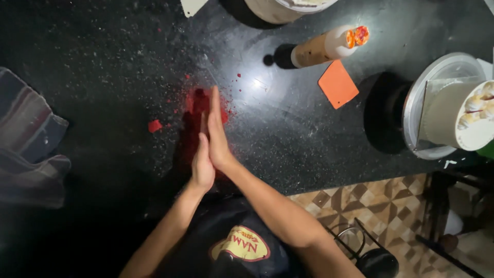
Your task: Rolling red fondant into small balls to decorate a cake.
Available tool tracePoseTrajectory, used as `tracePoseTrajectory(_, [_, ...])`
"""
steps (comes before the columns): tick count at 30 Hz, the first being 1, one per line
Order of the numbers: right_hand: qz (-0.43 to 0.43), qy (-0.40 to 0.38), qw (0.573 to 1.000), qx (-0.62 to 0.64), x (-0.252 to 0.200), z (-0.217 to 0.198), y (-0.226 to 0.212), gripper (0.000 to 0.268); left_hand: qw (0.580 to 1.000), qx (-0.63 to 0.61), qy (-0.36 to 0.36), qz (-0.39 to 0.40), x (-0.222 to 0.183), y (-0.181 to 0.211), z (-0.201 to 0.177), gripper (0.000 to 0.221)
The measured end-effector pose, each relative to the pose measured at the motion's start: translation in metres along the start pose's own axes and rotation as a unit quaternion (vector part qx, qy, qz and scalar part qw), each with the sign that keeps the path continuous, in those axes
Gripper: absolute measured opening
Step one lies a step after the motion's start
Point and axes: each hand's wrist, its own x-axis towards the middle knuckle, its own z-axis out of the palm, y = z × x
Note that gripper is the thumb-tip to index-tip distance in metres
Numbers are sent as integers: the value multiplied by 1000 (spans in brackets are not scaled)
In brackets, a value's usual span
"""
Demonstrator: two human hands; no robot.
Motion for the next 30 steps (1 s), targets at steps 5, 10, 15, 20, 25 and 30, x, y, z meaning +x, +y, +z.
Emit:
tracePoseTrajectory(5, [-12, -46, 983, -176, -15, -12, 13, 77, 981, -188, 30, -46, 15, 4, -7, 77])
tracePoseTrajectory(10, [-32, -61, 990, -126, -34, -6, 14, 77, 996, -55, 61, -44, 26, -16, -17, 77])
tracePoseTrajectory(15, [-7, 20, 999, -41, -2, -12, 13, 81, 989, 144, 16, 15, -7, -19, -3, 75])
tracePoseTrajectory(20, [-71, -36, 956, -284, -13, -32, 20, 76, 993, -118, -6, -19, 8, -10, -9, 75])
tracePoseTrajectory(25, [-66, -40, 878, -473, -3, -72, 1, 67, 949, 307, 41, 61, 15, 10, -49, 62])
tracePoseTrajectory(30, [-58, -124, 864, -484, 14, -83, -13, 68, 736, 659, 109, 110, 0, 47, -102, 47])
